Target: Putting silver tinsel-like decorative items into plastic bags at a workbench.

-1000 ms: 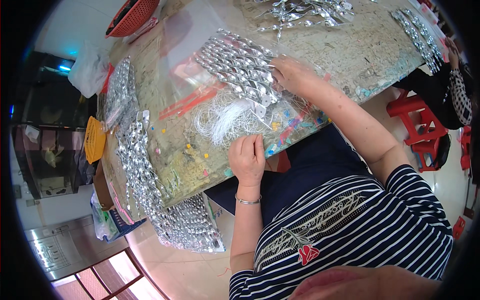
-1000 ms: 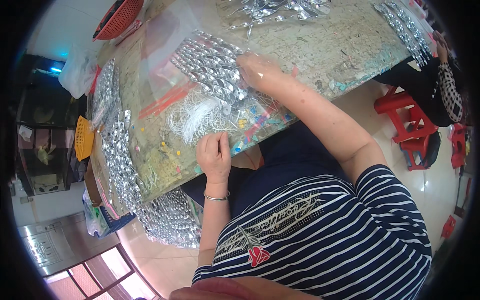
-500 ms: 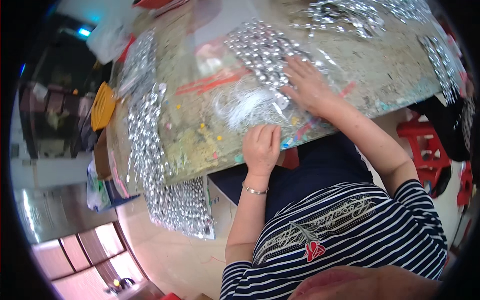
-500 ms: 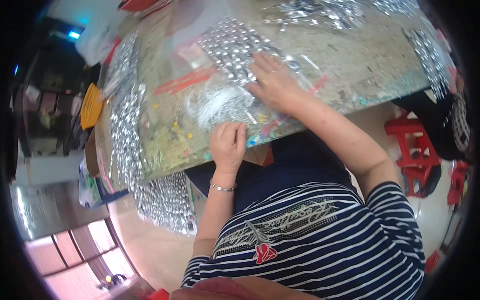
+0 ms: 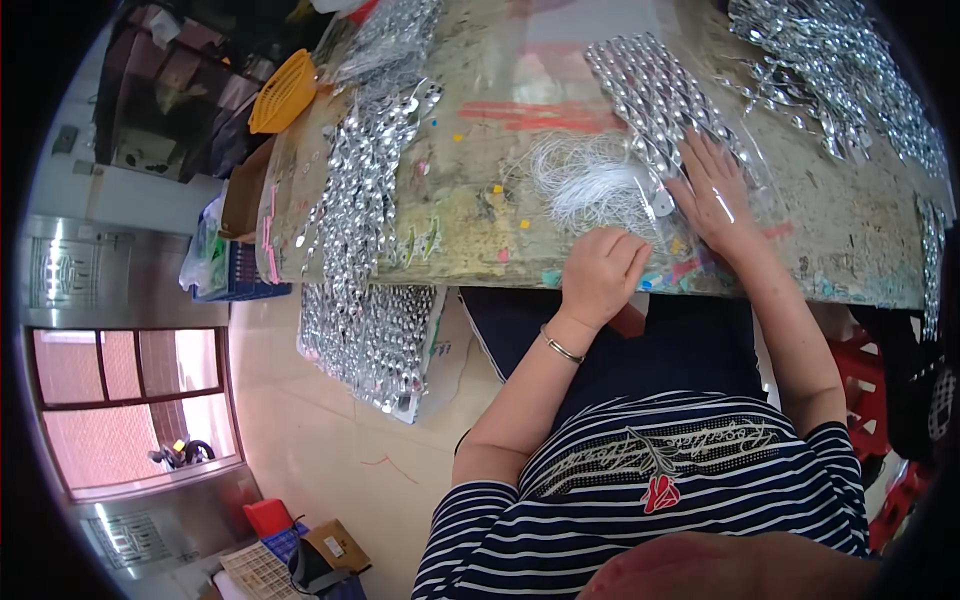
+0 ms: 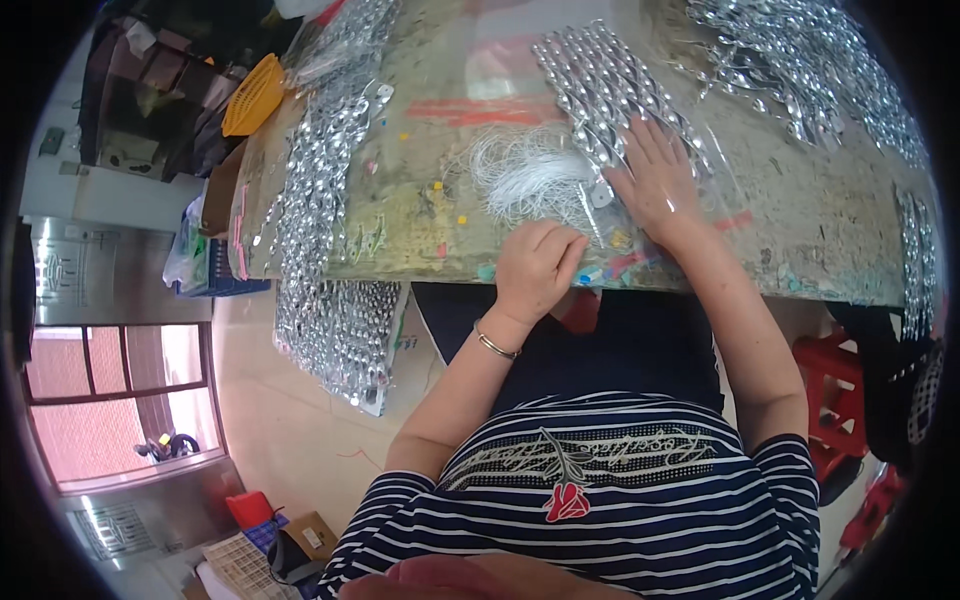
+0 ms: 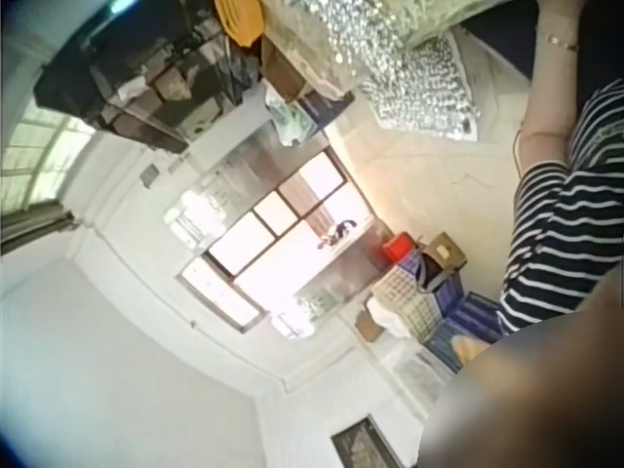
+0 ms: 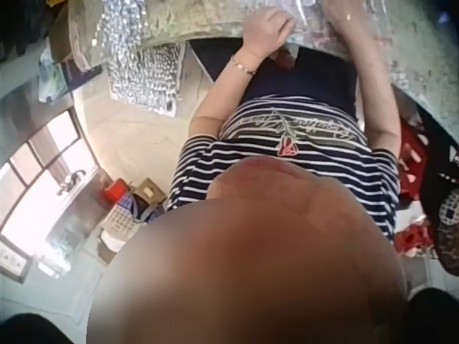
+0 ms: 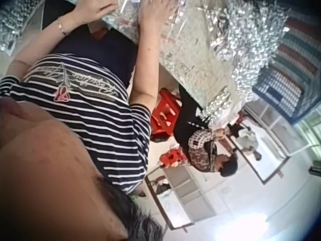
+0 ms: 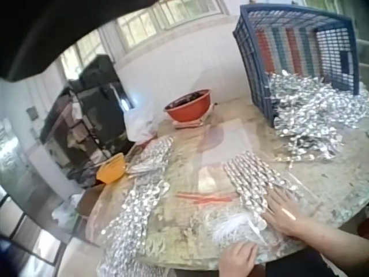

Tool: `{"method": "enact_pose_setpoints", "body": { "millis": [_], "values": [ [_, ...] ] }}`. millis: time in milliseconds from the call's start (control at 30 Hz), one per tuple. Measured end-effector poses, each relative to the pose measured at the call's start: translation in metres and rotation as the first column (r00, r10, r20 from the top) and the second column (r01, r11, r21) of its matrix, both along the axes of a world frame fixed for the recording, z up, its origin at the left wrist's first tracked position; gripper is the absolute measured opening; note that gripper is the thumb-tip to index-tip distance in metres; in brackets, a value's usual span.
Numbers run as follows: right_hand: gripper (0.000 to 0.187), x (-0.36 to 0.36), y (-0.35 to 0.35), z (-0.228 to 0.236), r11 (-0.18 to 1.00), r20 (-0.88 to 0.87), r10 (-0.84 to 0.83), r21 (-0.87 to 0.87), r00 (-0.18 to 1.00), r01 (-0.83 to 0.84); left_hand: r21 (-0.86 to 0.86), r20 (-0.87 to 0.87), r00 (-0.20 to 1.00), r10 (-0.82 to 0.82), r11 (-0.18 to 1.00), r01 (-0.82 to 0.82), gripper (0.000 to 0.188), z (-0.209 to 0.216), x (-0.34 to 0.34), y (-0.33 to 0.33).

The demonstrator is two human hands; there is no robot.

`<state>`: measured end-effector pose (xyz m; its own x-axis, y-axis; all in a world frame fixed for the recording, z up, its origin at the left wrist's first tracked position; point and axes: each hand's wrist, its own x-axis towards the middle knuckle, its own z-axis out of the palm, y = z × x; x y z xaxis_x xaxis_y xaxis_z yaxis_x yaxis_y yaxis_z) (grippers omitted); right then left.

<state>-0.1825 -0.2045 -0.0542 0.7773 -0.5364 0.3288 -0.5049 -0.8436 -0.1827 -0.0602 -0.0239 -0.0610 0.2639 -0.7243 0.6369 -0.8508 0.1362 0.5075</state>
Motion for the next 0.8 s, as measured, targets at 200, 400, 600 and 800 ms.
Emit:
{"method": "enact_pose_setpoints", "body": {
  "millis": [200,400,600,800],
  "values": [
    [0.056,0.0,0.006,0.003,1.0,0.003,-0.014,-0.009,1.0,0.014,0.018,-0.005,1.0,-0.009,1.0,0.009,0.009,0.0,0.002,0.003],
    [0.05,-0.029,0.027,0.016,0.997,0.011,0.071,0.0,0.997,-0.071,-0.118,-0.056,0.996,0.075,0.99,-0.081,0.01,0.009,0.027,0.027],
    [0.027,-0.094,0.075,0.056,0.895,0.034,0.116,0.429,0.993,-0.119,-0.152,0.239,0.774,0.586,0.81,-0.567,0.038,0.066,0.155,0.078],
    [0.015,-0.106,0.109,0.103,0.885,0.178,-0.047,0.464,0.983,-0.042,-0.057,0.563,0.447,0.695,0.572,-0.818,0.081,0.09,0.261,0.097]
  ]
}}
